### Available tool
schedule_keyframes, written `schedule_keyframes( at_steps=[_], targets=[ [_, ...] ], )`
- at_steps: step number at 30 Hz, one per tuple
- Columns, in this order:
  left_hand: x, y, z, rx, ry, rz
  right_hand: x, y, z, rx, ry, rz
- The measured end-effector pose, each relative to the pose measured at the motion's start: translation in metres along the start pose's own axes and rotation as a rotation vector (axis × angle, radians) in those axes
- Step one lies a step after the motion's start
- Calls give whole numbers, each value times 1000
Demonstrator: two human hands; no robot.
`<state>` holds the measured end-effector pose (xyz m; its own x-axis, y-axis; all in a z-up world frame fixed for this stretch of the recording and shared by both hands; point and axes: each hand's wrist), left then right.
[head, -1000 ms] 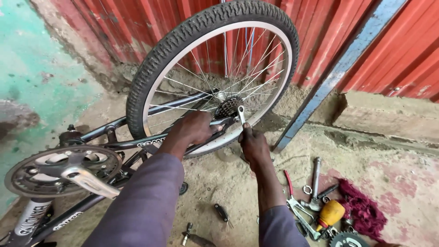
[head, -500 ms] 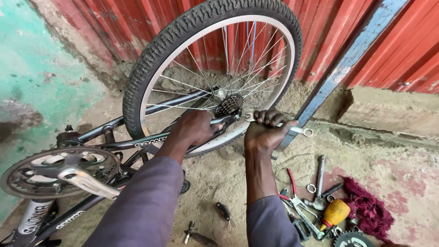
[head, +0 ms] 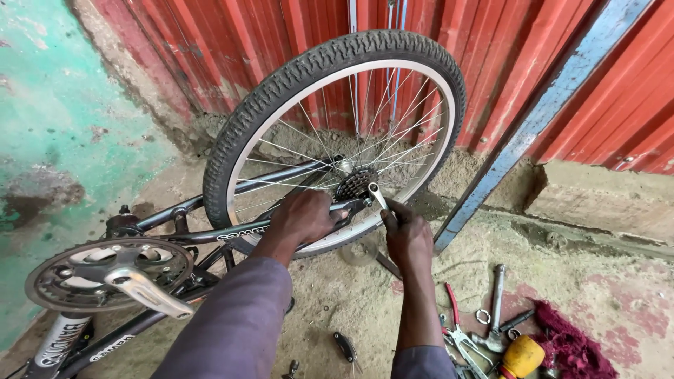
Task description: The person works on the rear wheel and derailleur of a bicycle that is lying upside down. They use a wrench to tighten the axle nuts and adjust the derailleur mechanism, then use a screwdriver to make further adjustments to the derailleur.
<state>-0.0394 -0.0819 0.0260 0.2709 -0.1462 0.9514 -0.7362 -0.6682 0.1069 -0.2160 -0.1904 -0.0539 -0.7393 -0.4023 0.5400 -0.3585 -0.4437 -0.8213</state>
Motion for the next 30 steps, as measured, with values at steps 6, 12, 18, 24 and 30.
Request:
schedule_keyframes(
  at_steps=[6,12,18,24,30],
  targets=[
    [1,1,4,5,9,27,-12,15,4,-59,-52,53],
    [-16,-6,19,-7,14,36,-5,21,21,-124,-169,-76],
    [-7,-1,9,6,15,8,-11,27,10,-86,-98,249],
    [0,2,4,-3,44,7,-61,36,-5,-29,270,812],
    [-8,-4,13,-6,39,30,-22,-9,-10,-39,383,182]
  ],
)
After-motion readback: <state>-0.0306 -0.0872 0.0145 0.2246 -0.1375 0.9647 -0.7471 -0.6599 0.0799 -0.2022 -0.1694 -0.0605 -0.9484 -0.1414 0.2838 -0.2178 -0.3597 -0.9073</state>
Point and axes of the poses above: each hand's wrist, its own z-axis towards the middle knuckle, its own x-axis out of the back of the hand, y = z × x, and after that the axes turned 13 degrees about x, right-handed
